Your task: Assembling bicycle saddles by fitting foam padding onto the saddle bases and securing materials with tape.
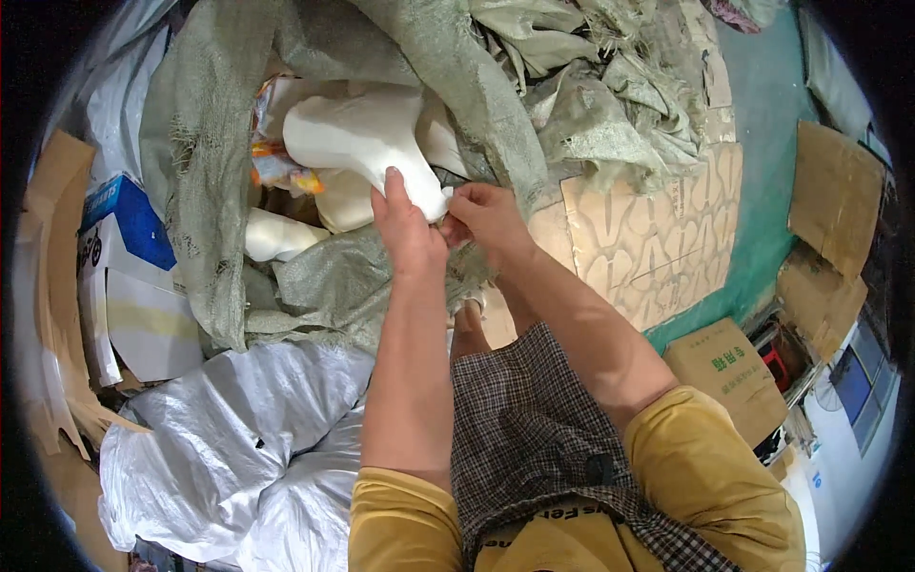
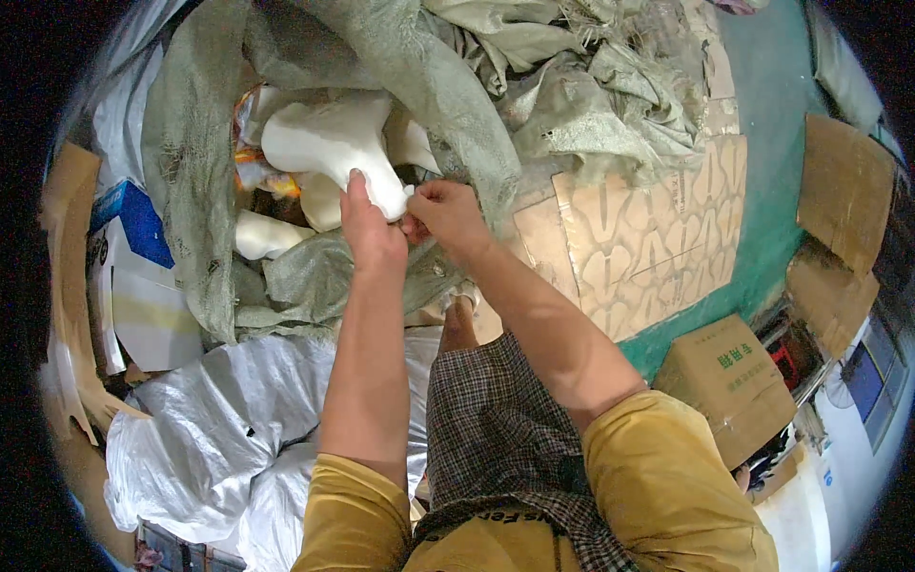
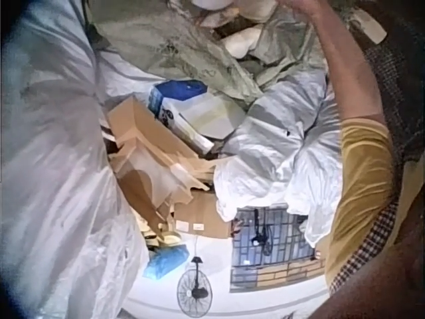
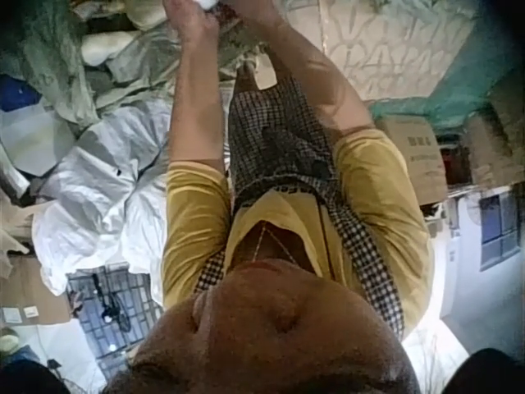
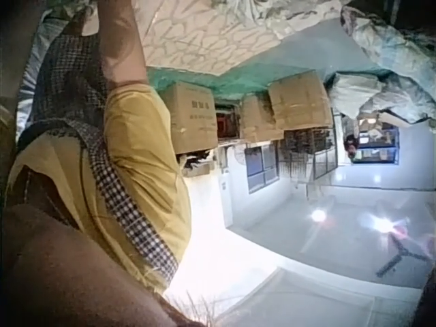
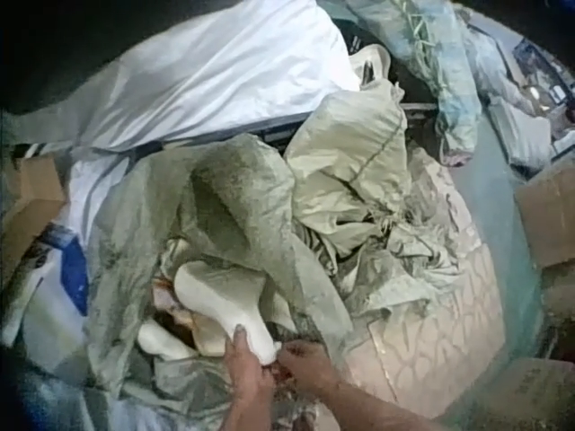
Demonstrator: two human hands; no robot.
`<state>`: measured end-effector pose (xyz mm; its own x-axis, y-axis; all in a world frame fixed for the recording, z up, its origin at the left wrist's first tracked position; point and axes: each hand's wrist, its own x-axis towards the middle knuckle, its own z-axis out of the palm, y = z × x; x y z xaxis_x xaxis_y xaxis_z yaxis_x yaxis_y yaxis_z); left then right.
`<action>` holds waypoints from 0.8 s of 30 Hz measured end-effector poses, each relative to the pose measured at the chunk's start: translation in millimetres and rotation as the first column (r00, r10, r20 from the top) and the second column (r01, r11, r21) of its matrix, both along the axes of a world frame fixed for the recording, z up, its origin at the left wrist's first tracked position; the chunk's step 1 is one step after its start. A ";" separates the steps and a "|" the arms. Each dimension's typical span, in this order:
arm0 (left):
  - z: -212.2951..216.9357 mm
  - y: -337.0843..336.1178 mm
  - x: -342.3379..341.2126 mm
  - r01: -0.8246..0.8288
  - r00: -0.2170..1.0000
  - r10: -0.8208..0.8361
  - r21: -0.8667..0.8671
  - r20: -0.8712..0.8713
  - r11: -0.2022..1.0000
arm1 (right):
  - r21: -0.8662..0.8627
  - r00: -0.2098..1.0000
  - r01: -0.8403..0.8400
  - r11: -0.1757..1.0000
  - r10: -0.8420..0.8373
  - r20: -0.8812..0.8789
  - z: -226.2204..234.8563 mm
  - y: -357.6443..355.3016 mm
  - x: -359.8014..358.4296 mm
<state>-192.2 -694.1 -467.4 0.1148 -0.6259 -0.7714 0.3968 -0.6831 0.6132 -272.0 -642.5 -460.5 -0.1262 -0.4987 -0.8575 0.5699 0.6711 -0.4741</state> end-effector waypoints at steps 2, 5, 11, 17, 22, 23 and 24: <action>-3.5 -1.7 1.4 -0.096 0.995 0.096 0.061 0.001 0.994 | -0.038 0.969 0.228 0.973 -0.223 0.106 1.1 1.5 6.4; -8.0 -1.0 -0.7 -0.153 0.982 0.165 0.130 -0.094 0.980 | -0.085 0.951 0.288 0.954 -0.275 0.138 -2.5 5.6 5.1; -7.0 -5.4 1.2 -0.114 0.979 0.144 0.198 -0.144 0.974 | -0.194 0.958 0.279 0.940 -0.259 0.124 1.6 3.5 6.1; 5.8 -12.3 -4.1 -0.033 0.971 0.100 0.295 -0.216 0.955 | -0.182 0.958 0.286 0.941 -0.281 0.054 9.0 -1.3 3.1; 4.4 -17.6 -13.3 -0.052 0.975 0.104 0.258 -0.195 0.965 | -0.237 0.955 0.274 0.932 -0.293 -0.048 13.9 -3.4 1.3; 4.8 -17.6 -15.8 -0.047 0.975 0.101 0.260 -0.197 0.965 | -0.256 0.947 0.280 0.925 -0.309 -0.083 15.3 -3.3 -0.5; 5.7 -17.5 -18.6 -0.055 0.982 0.099 0.254 -0.164 0.966 | -0.256 0.945 0.284 0.924 -0.314 -0.086 17.1 -3.2 -3.1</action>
